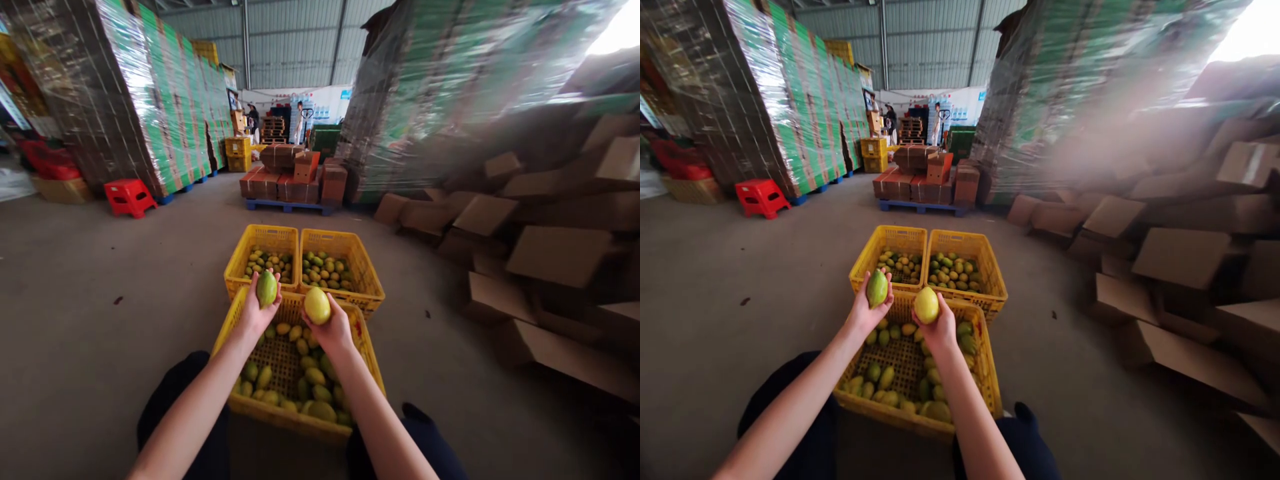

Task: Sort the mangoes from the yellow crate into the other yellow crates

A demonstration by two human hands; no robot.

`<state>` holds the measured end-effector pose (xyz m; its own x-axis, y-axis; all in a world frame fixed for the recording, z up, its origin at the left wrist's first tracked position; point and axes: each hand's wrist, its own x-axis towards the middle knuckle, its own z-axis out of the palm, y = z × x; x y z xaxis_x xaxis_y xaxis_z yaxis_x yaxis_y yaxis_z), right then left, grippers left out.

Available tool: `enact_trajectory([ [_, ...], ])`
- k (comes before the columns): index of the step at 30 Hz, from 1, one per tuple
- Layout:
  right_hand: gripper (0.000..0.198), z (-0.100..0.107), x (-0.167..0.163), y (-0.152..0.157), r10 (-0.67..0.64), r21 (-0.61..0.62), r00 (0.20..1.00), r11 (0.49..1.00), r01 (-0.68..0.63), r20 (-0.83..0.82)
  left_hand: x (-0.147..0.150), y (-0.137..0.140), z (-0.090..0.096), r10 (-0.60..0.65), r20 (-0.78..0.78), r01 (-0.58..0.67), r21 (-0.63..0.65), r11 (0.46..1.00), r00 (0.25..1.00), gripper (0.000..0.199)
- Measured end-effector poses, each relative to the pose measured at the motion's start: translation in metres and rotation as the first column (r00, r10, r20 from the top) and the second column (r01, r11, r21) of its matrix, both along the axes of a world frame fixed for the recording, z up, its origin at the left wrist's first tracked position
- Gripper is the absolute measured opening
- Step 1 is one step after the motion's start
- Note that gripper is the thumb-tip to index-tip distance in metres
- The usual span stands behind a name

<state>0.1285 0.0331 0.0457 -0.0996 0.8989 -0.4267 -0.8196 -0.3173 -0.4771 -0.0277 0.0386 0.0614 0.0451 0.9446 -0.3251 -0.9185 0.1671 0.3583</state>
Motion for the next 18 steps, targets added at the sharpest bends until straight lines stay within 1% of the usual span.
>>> enact_trajectory([
  [2,0.015,0.002,-0.002,-0.001,-0.038,0.005,0.999,0.999,0.038,-0.007,0.004,-0.001,0.002,-0.016,-0.018,0.016,0.013,1.000,1.000,0.029],
  [4,0.019,0.005,-0.003,-0.003,-0.053,0.008,0.999,0.999,0.053,-0.006,0.008,-0.002,0.003,-0.030,-0.032,0.031,0.026,0.999,0.999,0.029],
  [8,0.028,0.011,0.000,-0.008,-0.012,0.031,1.000,0.999,0.011,0.017,0.013,-0.002,0.004,-0.034,-0.009,0.035,0.025,0.999,0.999,0.030],
  [12,0.028,0.013,0.004,-0.014,0.011,0.089,1.000,0.996,-0.012,0.011,0.013,-0.003,0.005,-0.020,-0.001,0.020,0.016,1.000,1.000,0.034],
  [14,0.030,0.014,0.005,-0.016,0.032,0.141,0.999,0.989,-0.036,0.034,0.013,-0.005,0.004,-0.049,-0.071,0.053,0.054,0.997,0.996,0.039],
  [15,0.031,0.015,0.005,-0.017,0.041,0.171,0.998,0.984,-0.049,0.053,0.014,-0.006,0.003,-0.067,-0.139,0.079,0.089,0.993,0.988,0.042],
  [17,0.033,0.016,0.004,-0.019,0.041,0.216,0.995,0.974,-0.059,0.089,0.015,-0.010,-0.001,-0.069,-0.318,0.132,0.182,0.974,0.945,0.044],
  [18,0.033,0.017,0.003,-0.019,0.038,0.229,0.994,0.972,-0.061,0.103,0.016,-0.013,-0.003,-0.047,-0.407,0.154,0.235,0.960,0.912,0.044],
])
